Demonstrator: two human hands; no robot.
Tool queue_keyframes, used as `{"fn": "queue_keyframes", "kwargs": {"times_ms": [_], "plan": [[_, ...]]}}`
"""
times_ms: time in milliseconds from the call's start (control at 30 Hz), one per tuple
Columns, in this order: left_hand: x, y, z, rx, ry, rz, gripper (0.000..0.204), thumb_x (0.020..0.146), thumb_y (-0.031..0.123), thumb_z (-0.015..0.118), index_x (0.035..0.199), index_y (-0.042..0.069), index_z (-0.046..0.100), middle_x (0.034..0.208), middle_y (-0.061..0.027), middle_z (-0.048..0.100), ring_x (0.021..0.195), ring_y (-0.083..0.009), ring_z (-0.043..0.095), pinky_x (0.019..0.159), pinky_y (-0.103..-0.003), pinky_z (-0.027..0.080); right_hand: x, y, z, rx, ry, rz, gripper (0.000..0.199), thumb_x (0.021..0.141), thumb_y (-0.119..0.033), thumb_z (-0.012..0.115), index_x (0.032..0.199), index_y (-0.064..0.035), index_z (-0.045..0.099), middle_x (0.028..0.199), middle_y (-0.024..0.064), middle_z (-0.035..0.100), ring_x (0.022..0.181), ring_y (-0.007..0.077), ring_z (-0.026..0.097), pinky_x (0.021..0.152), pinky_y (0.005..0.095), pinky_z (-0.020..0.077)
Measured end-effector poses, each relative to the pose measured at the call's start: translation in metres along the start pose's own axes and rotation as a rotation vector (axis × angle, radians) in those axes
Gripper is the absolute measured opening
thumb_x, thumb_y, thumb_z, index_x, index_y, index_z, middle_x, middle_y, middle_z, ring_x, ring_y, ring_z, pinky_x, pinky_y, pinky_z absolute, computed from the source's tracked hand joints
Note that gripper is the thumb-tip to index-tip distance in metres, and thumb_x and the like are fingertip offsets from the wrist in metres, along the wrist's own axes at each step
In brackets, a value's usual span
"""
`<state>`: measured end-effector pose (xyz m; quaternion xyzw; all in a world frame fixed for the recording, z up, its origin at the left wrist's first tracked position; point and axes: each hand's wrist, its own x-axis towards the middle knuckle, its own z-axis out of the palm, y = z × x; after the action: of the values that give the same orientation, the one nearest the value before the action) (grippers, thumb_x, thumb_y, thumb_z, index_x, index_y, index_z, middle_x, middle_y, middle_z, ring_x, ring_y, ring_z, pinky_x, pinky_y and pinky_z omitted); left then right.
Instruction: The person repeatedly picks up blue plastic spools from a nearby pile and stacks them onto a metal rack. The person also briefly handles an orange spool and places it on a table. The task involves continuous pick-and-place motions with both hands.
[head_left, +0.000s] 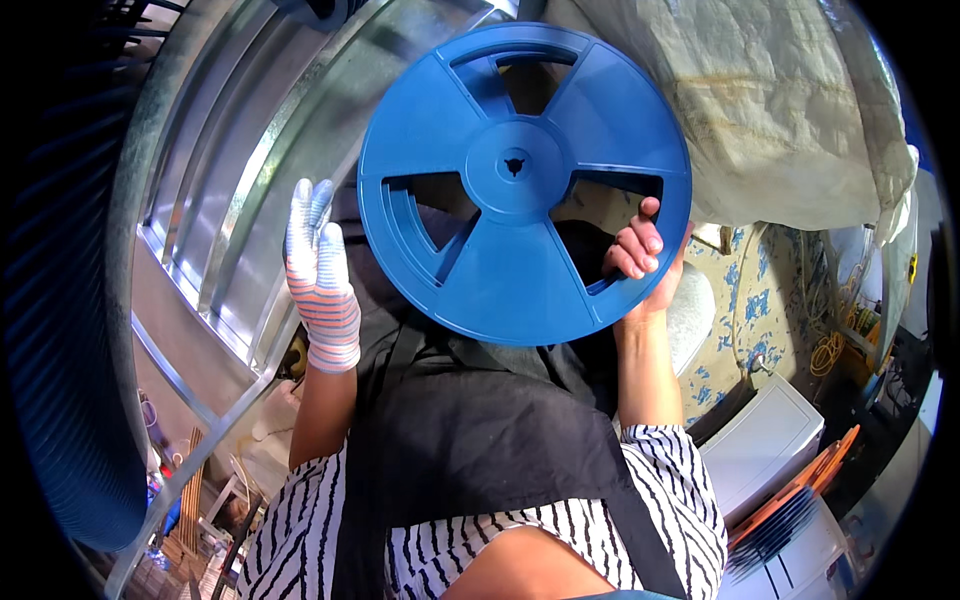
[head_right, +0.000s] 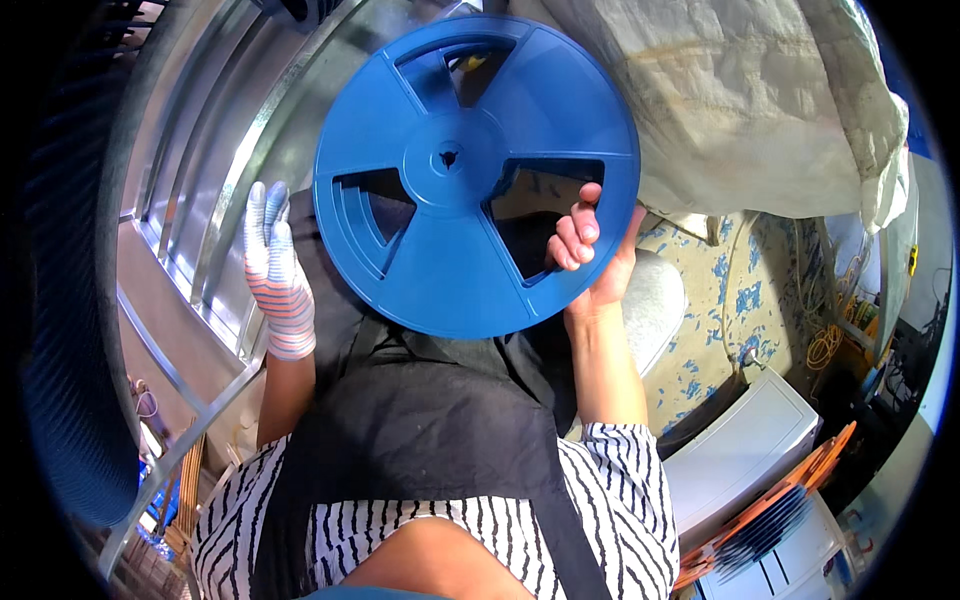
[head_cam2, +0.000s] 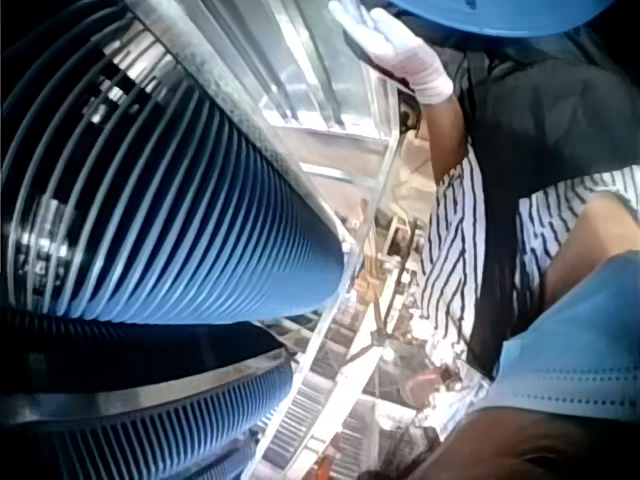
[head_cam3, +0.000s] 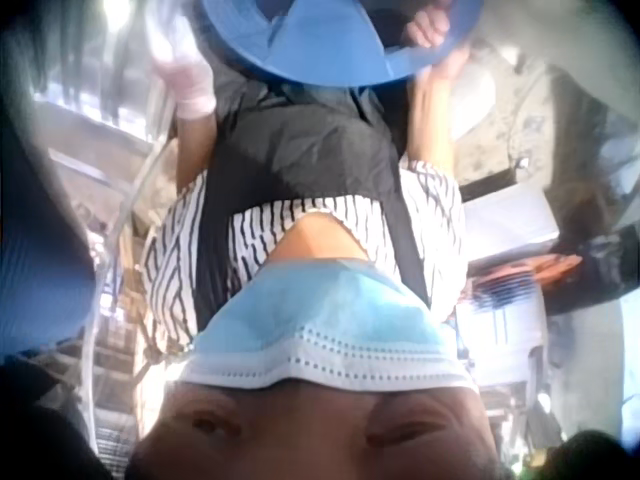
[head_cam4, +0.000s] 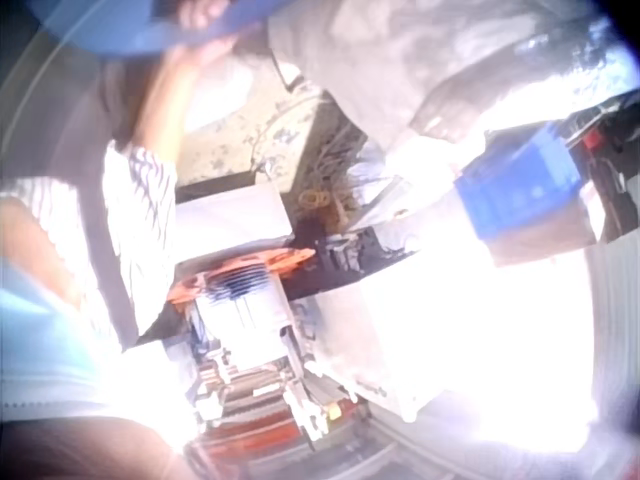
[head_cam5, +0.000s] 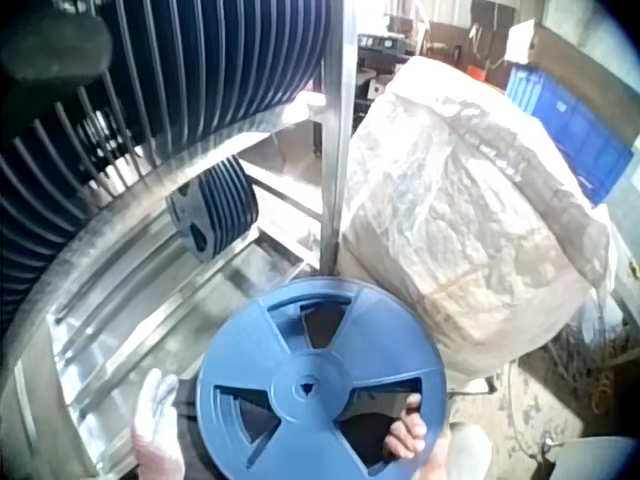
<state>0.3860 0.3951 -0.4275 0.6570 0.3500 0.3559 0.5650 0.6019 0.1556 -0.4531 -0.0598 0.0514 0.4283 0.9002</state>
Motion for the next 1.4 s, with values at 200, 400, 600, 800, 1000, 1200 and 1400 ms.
{"fn": "queue_keyframes", "kwargs": {"times_ms": [200, 400, 600, 800, 1000, 1200, 1400], "plan": [[-0.007, 0.007, 0.018, 0.132, -0.122, 0.018, 0.051, 0.094, 0.005, 0.053, 0.142, -0.002, 0.037, 0.123, -0.0137, 0.059, 0.110, -0.0180, 0.056, 0.098, -0.029, 0.041, -0.001, 0.002, -0.002, -0.084, 0.003, -0.035, 0.065, 0.095, -0.056, 0.043, 0.122, 0.0028, 0.048, 0.075, 0.0065, 0.055, 0.059, 0.0147, 0.050, 0.050, 0.0275, 0.0421], [-0.016, -0.012, 0.080, 0.134, -0.424, -0.216, 0.090, 0.079, 0.026, 0.077, 0.147, 0.001, 0.023, 0.118, -0.0192, 0.059, 0.112, -0.0314, 0.056, 0.097, -0.037, 0.043, -0.010, 0.041, 0.030, -0.737, -0.148, 0.132, 0.087, 0.085, -0.067, 0.052, 0.125, 0.0086, 0.043, 0.090, 0.0194, 0.067, 0.076, 0.0268, 0.068, 0.070, 0.0383, 0.0566], [-0.013, -0.004, 0.081, -0.709, -0.310, -0.671, 0.056, 0.083, 0.013, 0.071, 0.132, 0.005, 0.047, 0.117, -0.0083, 0.059, 0.106, -0.0208, 0.058, 0.094, -0.035, 0.048, -0.014, 0.058, 0.068, -0.837, -0.140, 0.203, 0.073, 0.081, -0.039, 0.075, 0.129, 0.0063, 0.044, 0.115, 0.0210, 0.063, 0.103, 0.0263, 0.065, 0.090, 0.0351, 0.0518], [-0.009, -0.006, 0.038, -1.232, -0.462, -0.788, 0.076, 0.077, 0.038, 0.071, 0.134, -0.002, 0.039, 0.119, -0.0152, 0.055, 0.117, -0.0308, 0.053, 0.106, -0.046, 0.042, -0.019, 0.026, 0.049, -1.001, 0.075, 0.039, 0.046, 0.092, -0.034, 0.061, 0.116, 0.0035, 0.050, 0.084, 0.0147, 0.068, 0.056, 0.0130, 0.063, 0.049, 0.0195, 0.0475], [-0.016, -0.021, 0.030, -1.327, -0.501, -0.795, 0.075, 0.076, 0.038, 0.072, 0.130, -0.004, 0.042, 0.115, -0.0199, 0.056, 0.117, -0.0379, 0.052, 0.104, -0.049, 0.043, -0.014, 0.019, 0.041, -1.039, 0.167, 0.101, 0.047, 0.095, -0.040, 0.056, 0.114, 0.0029, 0.050, 0.082, 0.0130, 0.066, 0.057, 0.0125, 0.063, 0.049, 0.0201, 0.0490], [-0.013, -0.021, 0.025, -1.361, -0.507, -0.803, 0.074, 0.076, 0.035, 0.073, 0.129, -0.005, 0.041, 0.116, -0.0218, 0.056, 0.118, -0.0385, 0.052, 0.104, -0.050, 0.042, -0.009, 0.029, 0.037, -1.068, 0.338, 0.150, 0.061, 0.097, -0.056, 0.039, 0.114, 0.0021, 0.051, 0.085, 0.0135, 0.065, 0.062, 0.0147, 0.065, 0.053, 0.0218, 0.0514], [-0.014, -0.003, 0.030, -1.134, -0.524, -0.786, 0.078, 0.075, 0.030, 0.076, 0.136, 0.000, 0.039, 0.121, -0.0172, 0.054, 0.114, -0.0309, 0.055, 0.101, -0.045, 0.046, -0.006, 0.020, 0.036, -1.053, 0.348, 0.103, 0.047, 0.095, -0.042, 0.053, 0.113, 0.0002, 0.053, 0.084, 0.0097, 0.064, 0.062, 0.0121, 0.061, 0.053, 0.0206, 0.0461]]}}
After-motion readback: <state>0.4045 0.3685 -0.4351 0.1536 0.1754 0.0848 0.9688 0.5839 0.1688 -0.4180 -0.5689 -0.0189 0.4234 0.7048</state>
